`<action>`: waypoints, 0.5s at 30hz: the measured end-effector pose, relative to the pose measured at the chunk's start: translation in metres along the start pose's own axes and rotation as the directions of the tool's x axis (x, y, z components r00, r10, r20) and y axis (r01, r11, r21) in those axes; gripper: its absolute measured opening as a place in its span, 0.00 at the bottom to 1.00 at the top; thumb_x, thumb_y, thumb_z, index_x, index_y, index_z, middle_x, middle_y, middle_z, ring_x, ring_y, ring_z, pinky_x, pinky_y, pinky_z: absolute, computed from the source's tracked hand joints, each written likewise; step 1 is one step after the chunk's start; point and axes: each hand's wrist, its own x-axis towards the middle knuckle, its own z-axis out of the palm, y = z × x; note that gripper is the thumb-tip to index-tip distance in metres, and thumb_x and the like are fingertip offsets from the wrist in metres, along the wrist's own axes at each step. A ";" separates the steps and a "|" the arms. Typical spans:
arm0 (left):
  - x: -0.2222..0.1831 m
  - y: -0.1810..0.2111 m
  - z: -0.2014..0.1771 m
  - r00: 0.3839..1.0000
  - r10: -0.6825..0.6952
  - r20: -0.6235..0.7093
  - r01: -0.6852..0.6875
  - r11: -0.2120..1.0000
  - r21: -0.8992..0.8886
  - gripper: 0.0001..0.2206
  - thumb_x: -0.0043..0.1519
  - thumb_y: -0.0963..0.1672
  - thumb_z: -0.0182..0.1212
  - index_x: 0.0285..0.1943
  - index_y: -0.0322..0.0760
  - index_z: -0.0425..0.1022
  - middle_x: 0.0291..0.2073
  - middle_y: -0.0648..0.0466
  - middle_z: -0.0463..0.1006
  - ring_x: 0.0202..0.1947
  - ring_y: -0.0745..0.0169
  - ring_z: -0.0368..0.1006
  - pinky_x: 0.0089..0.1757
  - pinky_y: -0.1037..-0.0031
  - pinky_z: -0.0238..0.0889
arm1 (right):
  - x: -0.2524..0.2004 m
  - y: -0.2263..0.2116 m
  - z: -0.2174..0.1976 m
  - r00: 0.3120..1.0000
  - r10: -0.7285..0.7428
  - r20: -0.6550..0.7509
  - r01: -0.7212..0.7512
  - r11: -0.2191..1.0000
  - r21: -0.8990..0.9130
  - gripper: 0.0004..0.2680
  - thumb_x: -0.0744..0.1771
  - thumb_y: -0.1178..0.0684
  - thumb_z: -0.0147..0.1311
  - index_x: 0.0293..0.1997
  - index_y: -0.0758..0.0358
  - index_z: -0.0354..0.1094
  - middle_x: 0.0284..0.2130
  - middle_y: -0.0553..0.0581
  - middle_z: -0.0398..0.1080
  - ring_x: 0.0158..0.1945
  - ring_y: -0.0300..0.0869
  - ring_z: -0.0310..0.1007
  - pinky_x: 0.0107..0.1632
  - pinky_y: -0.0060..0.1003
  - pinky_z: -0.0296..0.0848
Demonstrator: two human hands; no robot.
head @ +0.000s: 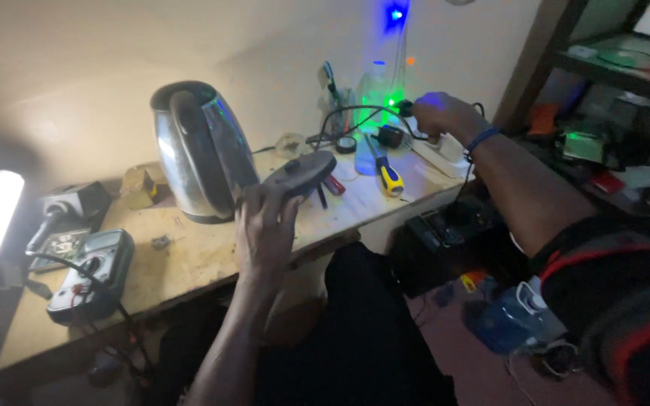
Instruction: Reassembling an electric kettle with a screwdriver and testing its power connection.
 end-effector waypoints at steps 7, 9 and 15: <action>0.009 0.010 -0.008 0.998 -0.062 0.001 0.062 0.996 -0.058 0.13 0.62 0.49 0.77 0.47 0.37 0.85 0.40 0.43 0.75 0.40 0.30 0.78 0.41 0.48 0.73 | 0.005 0.019 -0.009 0.997 0.067 0.024 -0.067 0.997 0.023 0.09 0.62 0.51 0.70 0.41 0.62 0.85 0.36 0.62 0.85 0.47 0.60 0.85 0.49 0.55 0.83; 0.005 0.007 -0.010 0.997 -0.069 0.019 0.070 0.996 -0.062 0.13 0.63 0.49 0.76 0.47 0.36 0.84 0.39 0.43 0.75 0.40 0.30 0.78 0.40 0.48 0.73 | 0.014 0.019 -0.004 0.997 0.057 0.047 -0.057 0.998 -0.014 0.10 0.60 0.49 0.76 0.37 0.61 0.85 0.30 0.61 0.84 0.42 0.58 0.86 0.47 0.53 0.83; 0.003 0.002 -0.003 0.998 -0.054 0.016 0.055 0.995 -0.088 0.13 0.63 0.50 0.76 0.49 0.40 0.85 0.41 0.47 0.75 0.42 0.34 0.78 0.43 0.50 0.73 | -0.014 -0.014 -0.029 0.993 0.097 -0.065 -0.090 0.991 0.102 0.07 0.65 0.59 0.67 0.40 0.76 0.82 0.32 0.72 0.82 0.40 0.65 0.84 0.43 0.57 0.83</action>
